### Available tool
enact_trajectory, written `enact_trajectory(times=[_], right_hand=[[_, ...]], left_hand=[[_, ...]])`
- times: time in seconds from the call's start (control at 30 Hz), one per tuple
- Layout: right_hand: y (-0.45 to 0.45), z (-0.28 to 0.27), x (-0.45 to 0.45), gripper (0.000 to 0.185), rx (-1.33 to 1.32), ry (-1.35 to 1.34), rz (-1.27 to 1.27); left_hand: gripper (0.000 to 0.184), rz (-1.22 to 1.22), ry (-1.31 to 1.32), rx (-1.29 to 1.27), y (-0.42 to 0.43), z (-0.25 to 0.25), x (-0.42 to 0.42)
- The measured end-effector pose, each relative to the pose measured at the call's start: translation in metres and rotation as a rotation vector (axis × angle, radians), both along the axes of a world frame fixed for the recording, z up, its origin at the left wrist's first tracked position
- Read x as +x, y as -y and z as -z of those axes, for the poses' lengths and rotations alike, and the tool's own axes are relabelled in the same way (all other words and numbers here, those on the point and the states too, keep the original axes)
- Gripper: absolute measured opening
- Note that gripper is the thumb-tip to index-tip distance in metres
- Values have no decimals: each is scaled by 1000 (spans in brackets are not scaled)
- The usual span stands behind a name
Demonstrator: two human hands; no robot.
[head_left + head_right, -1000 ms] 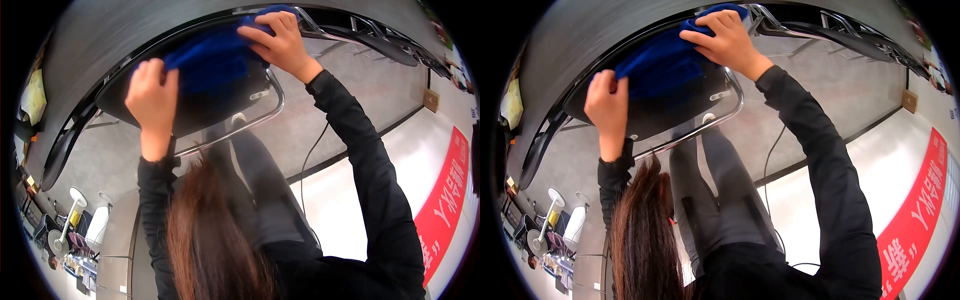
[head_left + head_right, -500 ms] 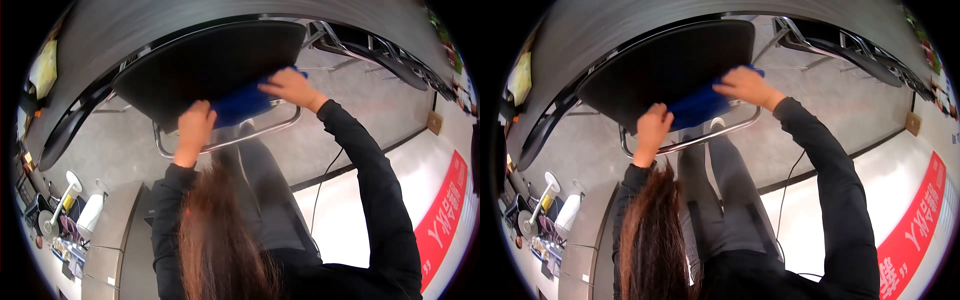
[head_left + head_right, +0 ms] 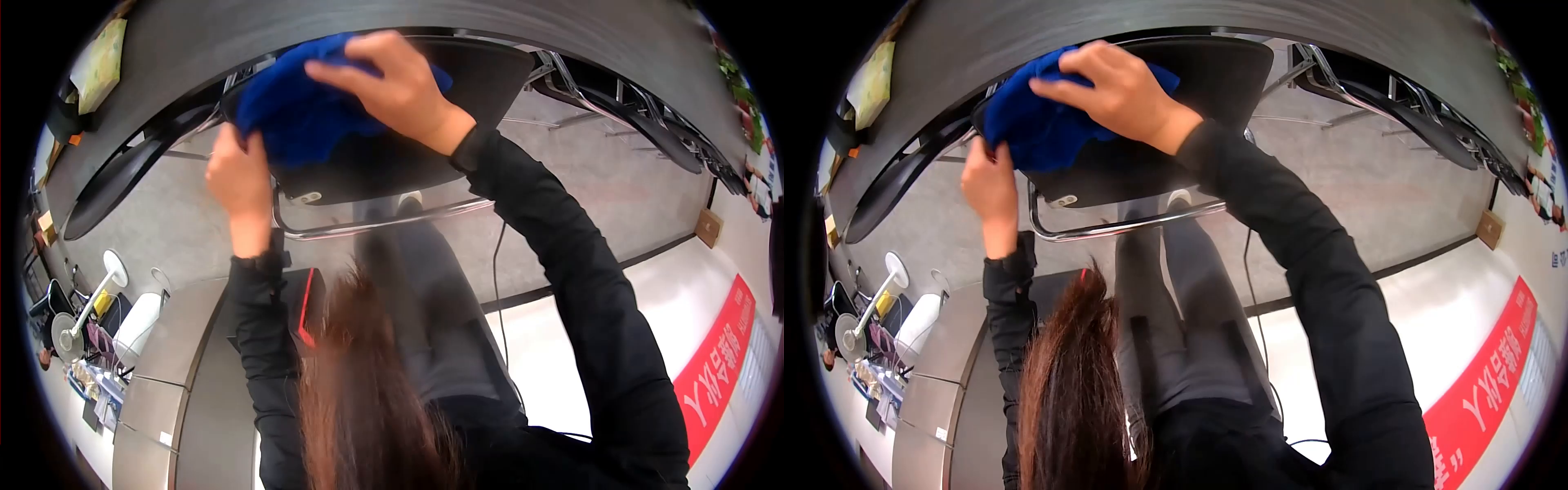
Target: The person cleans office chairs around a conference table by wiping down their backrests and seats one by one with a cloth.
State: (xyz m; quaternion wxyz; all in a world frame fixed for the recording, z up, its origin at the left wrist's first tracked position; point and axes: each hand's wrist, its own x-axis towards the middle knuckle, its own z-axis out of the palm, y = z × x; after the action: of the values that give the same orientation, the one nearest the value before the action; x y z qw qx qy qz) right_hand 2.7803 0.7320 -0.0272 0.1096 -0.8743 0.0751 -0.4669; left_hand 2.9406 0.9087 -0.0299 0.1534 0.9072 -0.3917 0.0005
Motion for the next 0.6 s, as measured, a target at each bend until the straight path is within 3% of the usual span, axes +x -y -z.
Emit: enact_trajectory(times=[0.1, 0.17, 0.3, 0.37, 0.43, 0.5, 0.53, 0.6], right_hand=[[-27, 41, -41, 34, 84, -428, -448], [-56, 77, -69, 34, 82, -804, -590], [-77, 89, -86, 34, 7, -991, -641], [-65, 67, -69, 34, -21, -847, -431], [-40, 34, -44, 34, 115, -680, -313], [-31, 10, -21, 34, 90, -452, -158], [-34, 4, -12, 34, 107, -396, -104], [-45, 3, -2, 35, 125, -347, -39]], left_hand=[[20, 32, -143, 374, -43, 49, -25], [20, 32, -216, 500, -72, 79, -41], [20, 35, -330, 491, -84, 79, -51], [20, -45, -301, 292, -82, 80, -31], [19, -240, -372, 193, -48, 37, -8], [21, -332, -510, -179, -21, 8, 7], [21, -331, -510, -183, -15, 12, 12], [23, -432, -737, -504, 0, 27, 26]])
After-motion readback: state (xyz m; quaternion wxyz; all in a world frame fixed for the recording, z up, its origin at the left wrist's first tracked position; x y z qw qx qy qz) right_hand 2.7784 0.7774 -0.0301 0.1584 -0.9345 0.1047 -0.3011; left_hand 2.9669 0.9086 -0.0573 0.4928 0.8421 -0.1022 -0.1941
